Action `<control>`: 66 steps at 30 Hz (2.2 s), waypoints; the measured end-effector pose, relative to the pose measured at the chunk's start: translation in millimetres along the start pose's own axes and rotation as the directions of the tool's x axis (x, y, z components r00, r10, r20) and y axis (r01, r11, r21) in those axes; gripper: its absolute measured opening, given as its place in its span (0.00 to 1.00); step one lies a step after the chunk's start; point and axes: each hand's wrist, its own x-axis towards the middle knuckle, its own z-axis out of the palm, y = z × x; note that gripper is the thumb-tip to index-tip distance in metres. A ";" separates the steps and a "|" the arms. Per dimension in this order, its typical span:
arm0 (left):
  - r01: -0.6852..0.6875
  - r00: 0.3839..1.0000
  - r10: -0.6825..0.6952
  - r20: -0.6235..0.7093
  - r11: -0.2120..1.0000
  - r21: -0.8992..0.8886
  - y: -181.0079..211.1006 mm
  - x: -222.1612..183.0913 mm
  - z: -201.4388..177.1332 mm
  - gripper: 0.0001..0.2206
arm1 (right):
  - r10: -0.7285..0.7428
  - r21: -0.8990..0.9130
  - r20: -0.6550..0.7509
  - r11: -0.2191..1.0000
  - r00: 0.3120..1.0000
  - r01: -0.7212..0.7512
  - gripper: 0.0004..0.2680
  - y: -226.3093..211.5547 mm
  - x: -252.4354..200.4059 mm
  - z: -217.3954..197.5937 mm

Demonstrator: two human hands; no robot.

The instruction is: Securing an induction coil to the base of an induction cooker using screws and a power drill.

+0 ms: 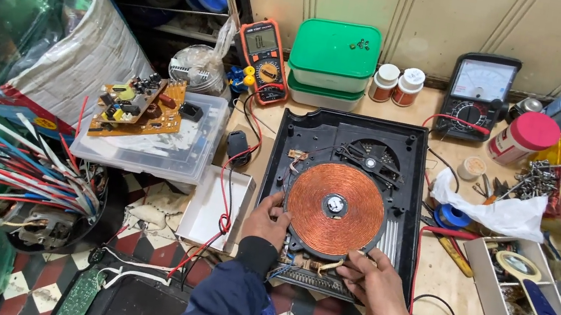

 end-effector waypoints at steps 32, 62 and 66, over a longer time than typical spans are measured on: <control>-0.409 0.911 0.246 0.330 0.627 0.663 139.5 -56.3 -212.4 0.21 | -0.059 0.171 0.053 0.984 0.997 0.049 0.20 8.4 -24.4 -55.1; 0.301 0.890 -0.270 0.369 0.953 -0.030 40.3 -138.7 -83.8 0.09 | -0.344 -0.294 -0.203 0.915 0.917 0.278 0.12 51.5 20.7 -14.6; 0.334 0.869 -0.305 0.390 0.942 -0.009 14.4 -127.4 -76.0 0.11 | -0.391 -0.560 -0.301 0.810 0.870 0.171 0.15 51.5 18.8 -5.6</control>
